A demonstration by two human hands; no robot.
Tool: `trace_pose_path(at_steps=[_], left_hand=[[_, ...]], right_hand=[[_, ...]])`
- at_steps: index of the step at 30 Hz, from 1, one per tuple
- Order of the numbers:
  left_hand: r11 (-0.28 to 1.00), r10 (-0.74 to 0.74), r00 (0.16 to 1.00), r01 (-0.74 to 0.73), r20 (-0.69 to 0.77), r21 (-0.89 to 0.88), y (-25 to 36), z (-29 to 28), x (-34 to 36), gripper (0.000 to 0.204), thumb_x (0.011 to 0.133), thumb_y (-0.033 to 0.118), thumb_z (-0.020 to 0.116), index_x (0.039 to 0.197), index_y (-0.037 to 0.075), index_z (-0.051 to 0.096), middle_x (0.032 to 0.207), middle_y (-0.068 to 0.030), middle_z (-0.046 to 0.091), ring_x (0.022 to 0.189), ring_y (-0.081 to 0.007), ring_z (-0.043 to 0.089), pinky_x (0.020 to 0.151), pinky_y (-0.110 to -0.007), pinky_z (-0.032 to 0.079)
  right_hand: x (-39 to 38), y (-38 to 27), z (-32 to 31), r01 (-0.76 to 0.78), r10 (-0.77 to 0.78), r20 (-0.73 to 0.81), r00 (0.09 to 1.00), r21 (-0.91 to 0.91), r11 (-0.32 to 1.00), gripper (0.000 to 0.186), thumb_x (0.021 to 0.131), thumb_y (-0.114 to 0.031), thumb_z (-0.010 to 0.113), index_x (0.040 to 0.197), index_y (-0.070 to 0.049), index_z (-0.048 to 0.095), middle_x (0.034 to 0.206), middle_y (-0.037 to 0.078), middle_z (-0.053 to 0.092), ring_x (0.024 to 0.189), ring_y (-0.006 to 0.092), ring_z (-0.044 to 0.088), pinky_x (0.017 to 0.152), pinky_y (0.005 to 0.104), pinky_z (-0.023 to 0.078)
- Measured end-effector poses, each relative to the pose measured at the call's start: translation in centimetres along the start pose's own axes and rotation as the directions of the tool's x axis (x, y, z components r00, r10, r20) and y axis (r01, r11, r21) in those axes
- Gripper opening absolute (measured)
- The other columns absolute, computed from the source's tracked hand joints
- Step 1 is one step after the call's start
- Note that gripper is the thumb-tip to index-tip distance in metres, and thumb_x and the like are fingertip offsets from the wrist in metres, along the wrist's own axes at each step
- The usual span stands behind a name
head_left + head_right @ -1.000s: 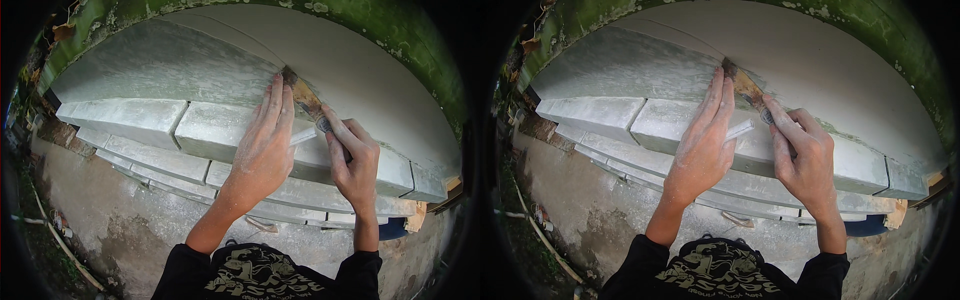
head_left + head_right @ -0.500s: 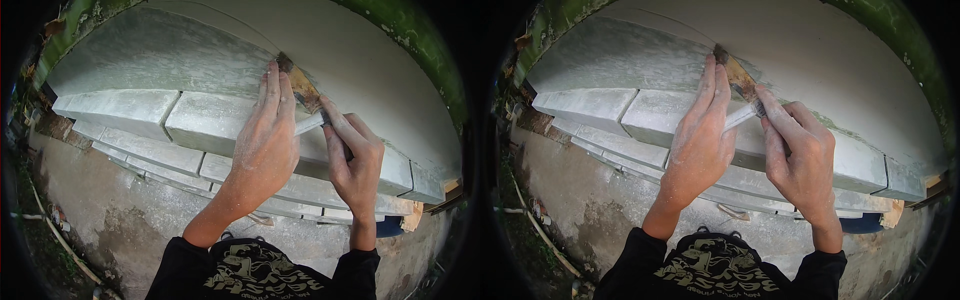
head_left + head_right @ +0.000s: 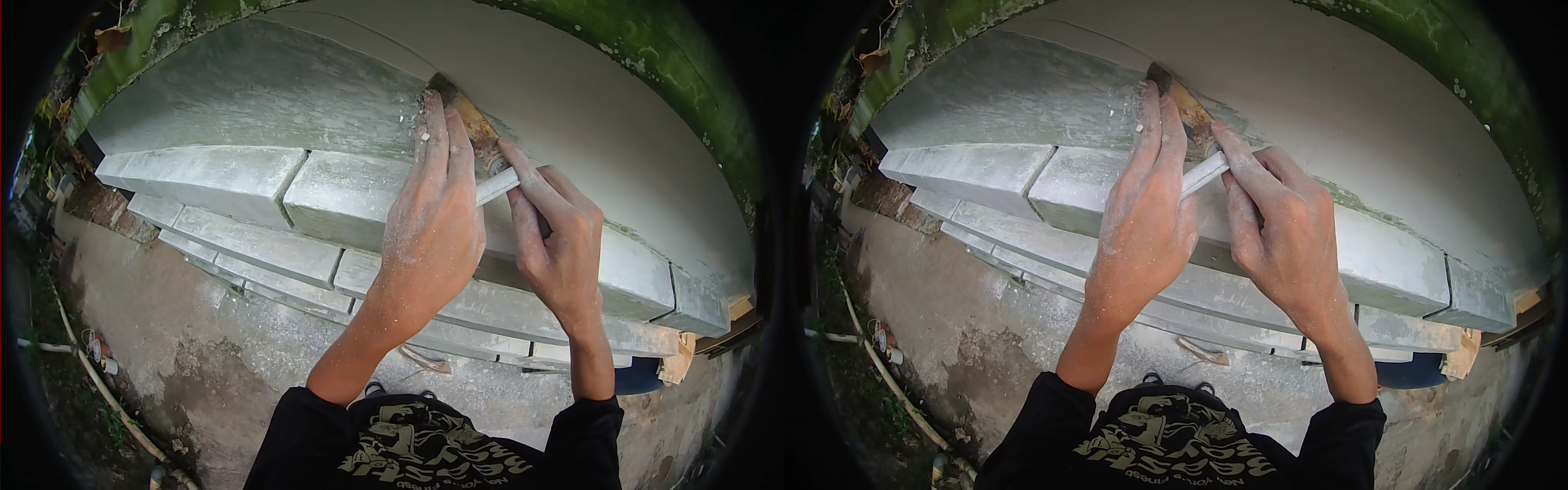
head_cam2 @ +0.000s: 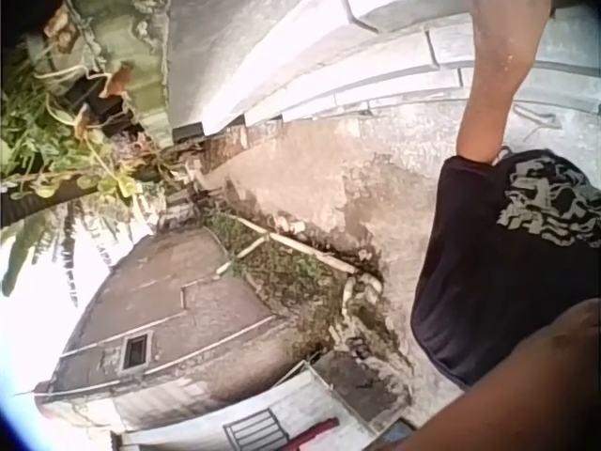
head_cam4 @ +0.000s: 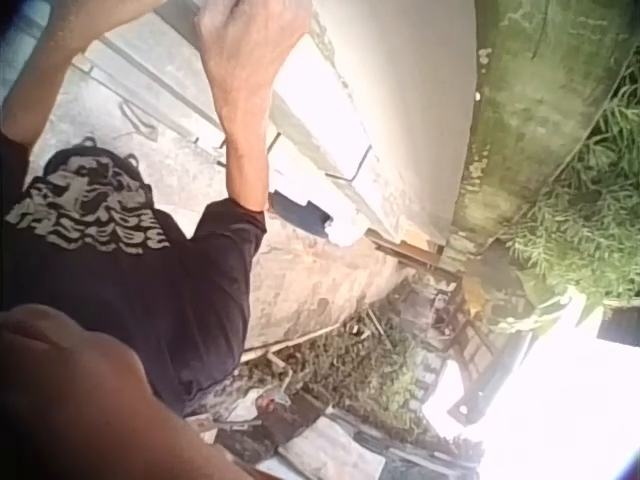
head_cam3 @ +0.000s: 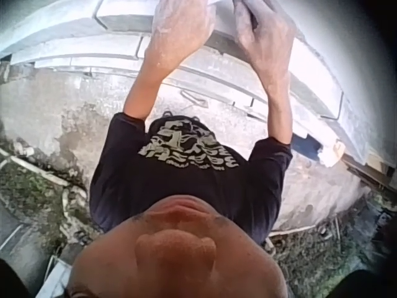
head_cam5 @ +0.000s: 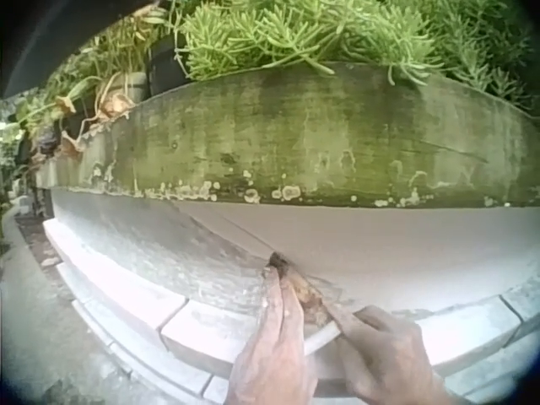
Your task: Applying and smoothing filler on a concrete wall using a putty knife and a small tube.
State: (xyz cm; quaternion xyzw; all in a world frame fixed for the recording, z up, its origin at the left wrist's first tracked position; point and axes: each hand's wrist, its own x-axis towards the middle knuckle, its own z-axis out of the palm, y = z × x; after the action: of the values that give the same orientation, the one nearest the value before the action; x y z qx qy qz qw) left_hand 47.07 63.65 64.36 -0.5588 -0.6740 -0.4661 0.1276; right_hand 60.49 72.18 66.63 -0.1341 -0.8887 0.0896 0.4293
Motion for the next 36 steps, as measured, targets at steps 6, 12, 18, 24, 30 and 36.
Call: trace_pose_path(at_steps=[6, 12, 18, 24, 30, 36], left_hand=[[0.991, 0.106, 0.994, -0.106, 0.003, 0.08, -1.1, 1.5, 0.0, 0.083, 0.082, -0.009, 0.058, 0.156, -0.012, 0.019, 0.163, -0.0357, 0.015, 0.15, -0.0512, 0.023, 0.12, -0.052, 0.033], [0.998, 0.063, 0.995, -0.062, 0.078, -0.017, -0.8, 1.1, -1.3, 0.085, 0.081, -0.009, 0.058, 0.156, -0.011, 0.019, 0.163, -0.0351, 0.014, 0.151, -0.0504, 0.022, 0.12, -0.05, 0.034], [0.994, 0.108, 0.993, -0.107, 0.056, -0.01, -1.7, 0.0, -0.6, 0.085, 0.081, -0.008, 0.058, 0.156, -0.011, 0.02, 0.164, -0.035, 0.013, 0.15, -0.0516, 0.024, 0.12, -0.05, 0.035], [0.996, 0.058, 0.997, -0.054, 0.059, -0.069, -1.4, 0.3, -0.1, 0.084, 0.081, -0.008, 0.057, 0.156, -0.011, 0.019, 0.164, -0.0354, 0.012, 0.148, -0.0522, 0.026, 0.12, -0.049, 0.035], [0.986, 0.152, 0.987, -0.155, 0.041, 0.069, -2.1, 0.4, 0.1, 0.084, 0.08, -0.009, 0.055, 0.156, -0.012, 0.019, 0.163, -0.036, 0.013, 0.149, -0.0531, 0.022, 0.12, -0.051, 0.033], [0.985, 0.163, 0.987, -0.163, -0.001, 0.064, -2.3, 0.4, 0.4, 0.084, 0.079, -0.011, 0.054, 0.155, -0.012, 0.02, 0.163, -0.0362, 0.015, 0.149, -0.0539, 0.021, 0.12, -0.053, 0.031]], right_hand=[[-0.6, 0.0, -0.4, -0.073, 0.074, 0.015, 0.997, -0.079, 0.994, 0.046, 0.087, 0.003, 0.063, 0.133, -0.002, 0.067, 0.084, 0.016, 0.065, 0.066, 0.0248, 0.061, 0.064, 0.0346, 0.05], [-1.0, -0.2, -0.4, -0.06, 0.062, 0.019, 0.998, -0.086, 0.994, 0.046, 0.087, 0.004, 0.064, 0.132, -0.002, 0.068, 0.082, 0.015, 0.065, 0.065, 0.0227, 0.06, 0.063, 0.0337, 0.049], [-0.5, -0.7, 0.3, -0.052, 0.051, -0.046, 0.998, -0.03, 0.998, 0.044, 0.087, 0.003, 0.064, 0.131, -0.003, 0.069, 0.081, 0.014, 0.065, 0.065, 0.0215, 0.059, 0.062, 0.033, 0.048], [-0.2, -1.2, 0.3, -0.087, 0.082, -0.062, 0.995, -0.077, 0.993, 0.043, 0.088, 0.003, 0.064, 0.13, -0.002, 0.069, 0.081, 0.015, 0.065, 0.064, 0.0229, 0.059, 0.063, 0.0348, 0.048], [0.7, -1.4, -0.5, -0.105, 0.106, 0.01, 0.994, -0.084, 0.991, 0.043, 0.088, 0.003, 0.064, 0.13, 0.0, 0.068, 0.079, 0.015, 0.063, 0.063, 0.0235, 0.058, 0.062, 0.0365, 0.048], [0.1, -0.4, 1.7, -0.016, 0.015, -0.077, 0.997, -0.021, 1.0, 0.045, 0.087, 0.003, 0.064, 0.131, 0.0, 0.067, 0.077, 0.015, 0.061, 0.062, 0.0234, 0.056, 0.06, 0.035, 0.046]])
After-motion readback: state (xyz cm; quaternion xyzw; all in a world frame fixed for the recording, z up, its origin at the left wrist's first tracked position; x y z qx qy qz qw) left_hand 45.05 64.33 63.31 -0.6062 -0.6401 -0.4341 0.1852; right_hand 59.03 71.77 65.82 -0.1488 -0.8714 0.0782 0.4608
